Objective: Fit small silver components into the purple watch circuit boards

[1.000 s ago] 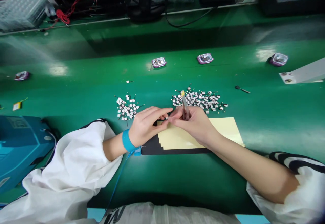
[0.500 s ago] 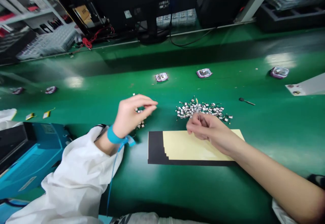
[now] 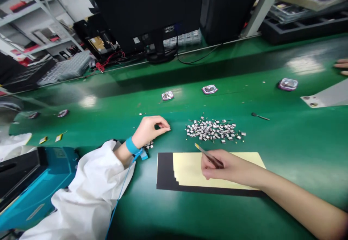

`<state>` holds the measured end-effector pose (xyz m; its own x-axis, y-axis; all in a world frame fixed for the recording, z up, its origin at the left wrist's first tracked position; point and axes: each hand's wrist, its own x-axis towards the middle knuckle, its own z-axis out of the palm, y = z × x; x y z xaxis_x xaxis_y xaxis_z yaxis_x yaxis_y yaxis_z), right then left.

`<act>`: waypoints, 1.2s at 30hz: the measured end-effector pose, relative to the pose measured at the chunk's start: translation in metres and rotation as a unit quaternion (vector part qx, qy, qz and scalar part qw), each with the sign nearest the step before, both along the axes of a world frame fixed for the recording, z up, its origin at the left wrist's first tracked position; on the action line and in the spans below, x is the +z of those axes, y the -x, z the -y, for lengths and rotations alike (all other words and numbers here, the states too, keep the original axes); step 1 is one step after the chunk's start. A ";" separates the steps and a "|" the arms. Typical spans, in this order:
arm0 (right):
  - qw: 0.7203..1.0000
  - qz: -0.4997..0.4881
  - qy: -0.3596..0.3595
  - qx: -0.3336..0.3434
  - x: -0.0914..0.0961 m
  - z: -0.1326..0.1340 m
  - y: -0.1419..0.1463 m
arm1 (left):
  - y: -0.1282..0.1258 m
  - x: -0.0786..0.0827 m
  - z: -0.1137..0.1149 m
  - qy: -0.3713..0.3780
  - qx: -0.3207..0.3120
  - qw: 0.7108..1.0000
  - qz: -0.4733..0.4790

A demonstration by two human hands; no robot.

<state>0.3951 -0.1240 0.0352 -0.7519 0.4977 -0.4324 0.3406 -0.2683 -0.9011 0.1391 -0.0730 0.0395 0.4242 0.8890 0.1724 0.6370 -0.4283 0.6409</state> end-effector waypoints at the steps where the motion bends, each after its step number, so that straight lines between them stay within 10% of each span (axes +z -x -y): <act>1: 1.000 0.000 -0.003 -0.001 0.000 0.000 0.000 | -0.009 -0.002 0.002 0.003 -0.019 1.000 -0.009; 6: 1.000 0.007 -0.004 -0.003 0.000 0.001 0.000 | -0.018 0.000 0.006 -0.012 -0.039 0.998 -0.048; 11: 1.000 -0.011 0.007 -0.007 -0.004 0.002 -0.001 | 0.051 0.016 -0.014 -0.052 0.089 0.990 -0.098; 16: 1.000 0.000 -0.006 0.000 -0.006 0.001 0.000 | 0.102 -0.002 -0.040 -0.005 0.142 0.979 -0.146; 23: 0.993 0.088 -0.082 0.017 0.003 0.004 0.005 | 0.102 -0.014 -0.047 0.019 0.148 0.983 -0.103; 29: 0.902 0.210 -0.375 0.036 0.015 0.030 0.043 | 0.093 0.003 -0.042 -0.011 0.191 0.981 0.027; 36: 0.762 0.245 -0.588 0.117 -0.005 0.053 0.068 | -0.001 0.008 0.039 -0.001 0.105 0.978 0.178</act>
